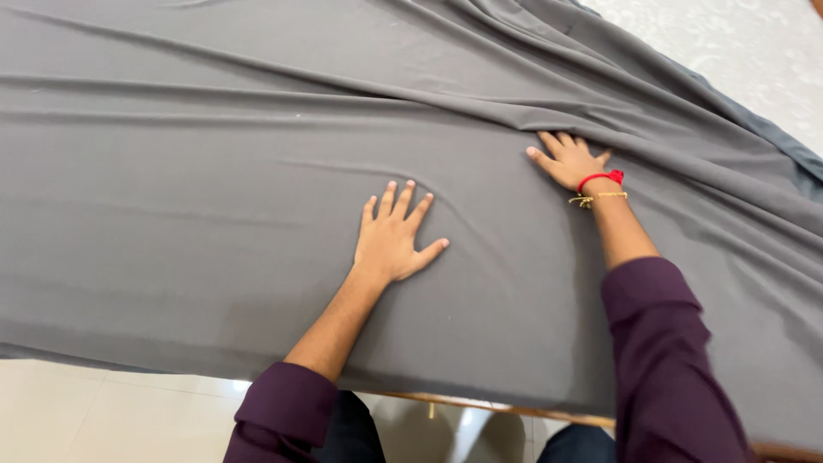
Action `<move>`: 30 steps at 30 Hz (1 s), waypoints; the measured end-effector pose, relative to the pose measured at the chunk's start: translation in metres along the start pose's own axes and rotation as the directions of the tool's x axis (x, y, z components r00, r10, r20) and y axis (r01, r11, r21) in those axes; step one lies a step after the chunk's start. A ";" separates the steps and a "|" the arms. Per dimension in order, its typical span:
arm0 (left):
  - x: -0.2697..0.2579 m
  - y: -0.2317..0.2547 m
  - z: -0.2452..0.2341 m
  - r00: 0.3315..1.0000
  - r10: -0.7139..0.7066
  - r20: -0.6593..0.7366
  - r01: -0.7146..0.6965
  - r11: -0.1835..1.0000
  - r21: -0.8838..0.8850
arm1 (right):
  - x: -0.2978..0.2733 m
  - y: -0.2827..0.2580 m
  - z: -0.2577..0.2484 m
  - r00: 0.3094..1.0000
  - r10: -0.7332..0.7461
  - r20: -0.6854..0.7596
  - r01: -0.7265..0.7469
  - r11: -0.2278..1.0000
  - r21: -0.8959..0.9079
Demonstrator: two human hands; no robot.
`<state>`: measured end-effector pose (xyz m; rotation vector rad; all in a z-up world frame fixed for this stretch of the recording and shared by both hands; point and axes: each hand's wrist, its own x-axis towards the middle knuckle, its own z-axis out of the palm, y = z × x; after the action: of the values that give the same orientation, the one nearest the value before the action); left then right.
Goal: The person puts a grey fitted sheet over a mattress, tucking the corners and edges securely under the mattress frame all around the bed.
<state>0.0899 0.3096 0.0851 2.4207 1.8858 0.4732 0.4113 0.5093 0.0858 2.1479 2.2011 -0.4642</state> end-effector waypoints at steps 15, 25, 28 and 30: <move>0.001 -0.012 0.011 0.999 0.046 -0.024 -0.044 0.996 0.081 | -0.340 0.215 0.019 0.982 0.131 -0.139 -0.144 0.986 -0.085; 0.007 -0.020 0.017 0.998 0.051 -0.032 -0.046 0.988 0.147 | -0.269 0.337 -0.027 0.918 0.395 -0.041 -0.394 0.919 0.019; 0.003 -0.006 0.006 0.999 0.025 -0.030 -0.015 0.952 0.305 | -0.262 0.351 -0.030 0.924 0.378 -0.055 -0.379 0.926 -0.003; -0.004 0.010 -0.007 1.000 -0.009 -0.030 0.022 0.892 0.452 | -0.259 0.350 -0.028 0.933 0.350 -0.076 -0.352 0.936 -0.014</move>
<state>0.0968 0.3015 0.0930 2.6711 2.2363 0.0616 0.7719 0.2647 0.1051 2.5054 1.7769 -0.3379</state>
